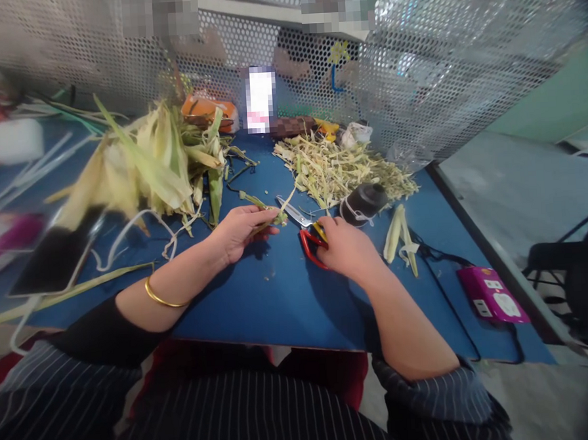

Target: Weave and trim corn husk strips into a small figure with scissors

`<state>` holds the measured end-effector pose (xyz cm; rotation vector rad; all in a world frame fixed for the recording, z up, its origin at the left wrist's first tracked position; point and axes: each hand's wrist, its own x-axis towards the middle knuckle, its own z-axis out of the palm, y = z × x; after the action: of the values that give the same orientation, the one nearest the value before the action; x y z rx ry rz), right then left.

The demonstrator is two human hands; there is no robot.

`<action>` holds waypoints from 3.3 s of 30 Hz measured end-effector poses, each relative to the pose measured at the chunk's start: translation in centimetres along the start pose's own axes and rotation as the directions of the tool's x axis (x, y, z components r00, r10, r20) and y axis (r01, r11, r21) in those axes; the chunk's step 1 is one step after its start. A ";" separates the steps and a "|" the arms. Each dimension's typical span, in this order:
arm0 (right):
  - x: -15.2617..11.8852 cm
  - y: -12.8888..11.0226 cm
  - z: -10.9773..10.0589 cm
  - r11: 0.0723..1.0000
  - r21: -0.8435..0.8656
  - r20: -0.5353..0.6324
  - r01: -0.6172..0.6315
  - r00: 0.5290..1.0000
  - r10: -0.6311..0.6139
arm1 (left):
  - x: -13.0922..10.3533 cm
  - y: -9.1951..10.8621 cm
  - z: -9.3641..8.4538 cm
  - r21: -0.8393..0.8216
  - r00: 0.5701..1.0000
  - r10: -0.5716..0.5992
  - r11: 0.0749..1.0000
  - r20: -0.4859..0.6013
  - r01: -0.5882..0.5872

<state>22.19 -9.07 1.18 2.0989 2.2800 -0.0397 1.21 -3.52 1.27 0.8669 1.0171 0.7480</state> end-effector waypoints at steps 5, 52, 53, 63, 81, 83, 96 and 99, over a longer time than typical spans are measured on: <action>0.4 -0.3 -0.1 1.000 -0.020 0.062 0.023 0.998 -0.022 | 0.0 0.2 -0.1 -0.019 0.999 0.019 1.000 -0.044 -0.020; -0.8 -2.3 -1.6 0.460 0.885 0.069 -0.072 0.997 0.024 | 1.7 0.0 -1.2 0.039 0.965 0.197 0.980 -0.172 -0.194; -0.8 -2.3 -1.7 0.457 0.887 0.068 -0.072 0.997 0.026 | 1.7 0.0 -1.2 0.030 0.967 0.190 0.982 -0.171 -0.188; -0.3 -2.2 -0.5 0.400 0.914 0.030 -0.070 0.994 0.106 | 1.7 0.2 -1.4 -0.074 0.979 0.126 0.987 -0.163 -0.139; 0.6 -2.3 0.4 -0.051 0.986 0.164 -0.159 0.978 0.132 | 0.6 0.1 -0.7 -0.088 0.988 0.094 0.991 -0.121 -0.105; 0.7 -2.1 0.6 -0.082 0.984 0.167 -0.158 0.979 0.120 | 0.7 0.0 -0.8 -0.089 0.986 0.113 0.988 -0.121 -0.124; 0.7 -2.5 0.5 -0.138 0.974 0.202 -0.180 0.964 0.171 | 0.0 -0.6 0.0 -0.100 0.999 0.052 0.994 0.013 -0.050; 0.7 -2.6 0.5 -0.151 0.975 0.187 -0.161 0.965 0.182 | -0.1 -1.0 0.2 -0.076 0.997 0.023 0.997 0.079 -0.017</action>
<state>19.59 -8.62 0.61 2.6641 1.8322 -2.6466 1.51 -4.11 0.54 0.8364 0.9058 0.7579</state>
